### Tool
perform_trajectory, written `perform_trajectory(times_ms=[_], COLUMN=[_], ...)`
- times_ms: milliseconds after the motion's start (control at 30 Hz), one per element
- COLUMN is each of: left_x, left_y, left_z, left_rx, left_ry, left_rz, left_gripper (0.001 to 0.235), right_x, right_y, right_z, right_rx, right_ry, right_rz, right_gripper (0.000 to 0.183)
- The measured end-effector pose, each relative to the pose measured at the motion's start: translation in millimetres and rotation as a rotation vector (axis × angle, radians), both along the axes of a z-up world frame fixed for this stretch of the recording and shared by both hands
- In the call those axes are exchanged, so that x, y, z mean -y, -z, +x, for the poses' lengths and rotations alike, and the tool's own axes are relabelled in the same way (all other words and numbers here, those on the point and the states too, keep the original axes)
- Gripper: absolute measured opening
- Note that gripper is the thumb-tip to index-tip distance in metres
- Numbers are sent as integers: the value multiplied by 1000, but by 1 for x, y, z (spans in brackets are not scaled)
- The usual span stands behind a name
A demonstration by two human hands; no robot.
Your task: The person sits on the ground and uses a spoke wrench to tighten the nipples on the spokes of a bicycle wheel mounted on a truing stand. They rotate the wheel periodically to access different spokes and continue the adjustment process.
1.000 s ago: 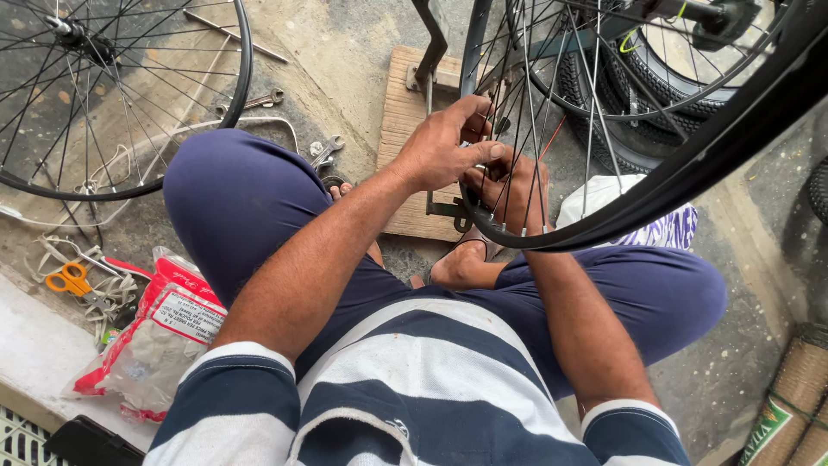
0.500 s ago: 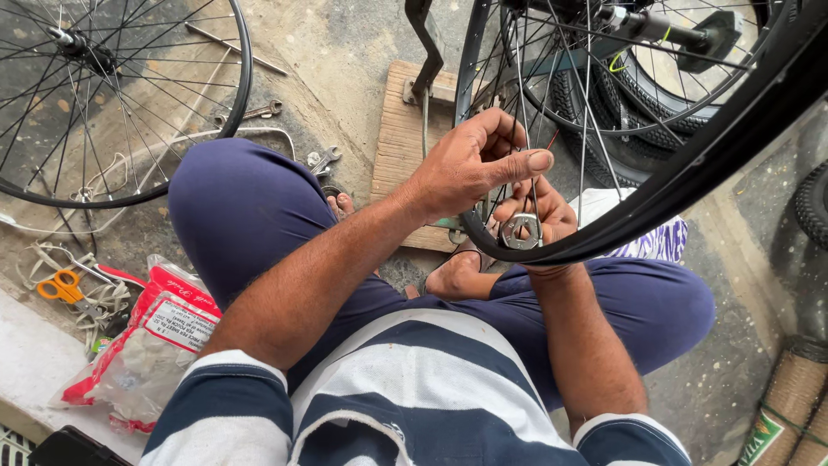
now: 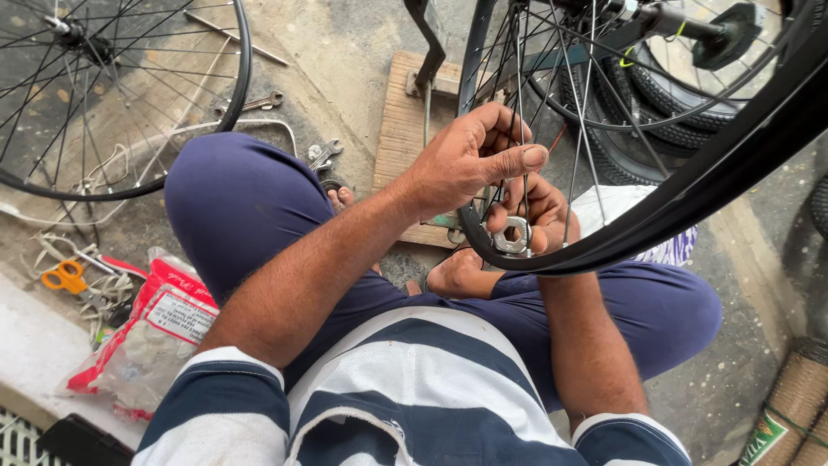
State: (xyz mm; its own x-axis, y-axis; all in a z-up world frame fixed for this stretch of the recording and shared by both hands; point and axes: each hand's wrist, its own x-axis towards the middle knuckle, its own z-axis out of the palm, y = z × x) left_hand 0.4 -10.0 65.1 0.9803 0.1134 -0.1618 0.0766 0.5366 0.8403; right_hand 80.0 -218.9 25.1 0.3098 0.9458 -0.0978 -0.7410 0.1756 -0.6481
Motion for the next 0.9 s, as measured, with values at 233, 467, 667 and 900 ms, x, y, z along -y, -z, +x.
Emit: perform_trajectory(times_ms=[233, 467, 667, 900], left_x=[-12, -16, -7, -5], left_y=[22, 61, 77, 59], left_z=[-1, 2, -1, -6], left_rx=[-74, -49, -123, -158], left_ry=[62, 11, 13, 14], left_rz=[487, 637, 585, 710], left_gripper=[52, 51, 28, 16], right_x=[-10, -29, -18, -22], right_y=[-12, 16, 17, 16], right_z=[3, 1, 22, 12], right_rx=[521, 737, 671, 861], right_ry=[-4, -12, -133, 54], right_rz=[-555, -648, -543, -694], right_gripper=[33, 25, 23, 32])
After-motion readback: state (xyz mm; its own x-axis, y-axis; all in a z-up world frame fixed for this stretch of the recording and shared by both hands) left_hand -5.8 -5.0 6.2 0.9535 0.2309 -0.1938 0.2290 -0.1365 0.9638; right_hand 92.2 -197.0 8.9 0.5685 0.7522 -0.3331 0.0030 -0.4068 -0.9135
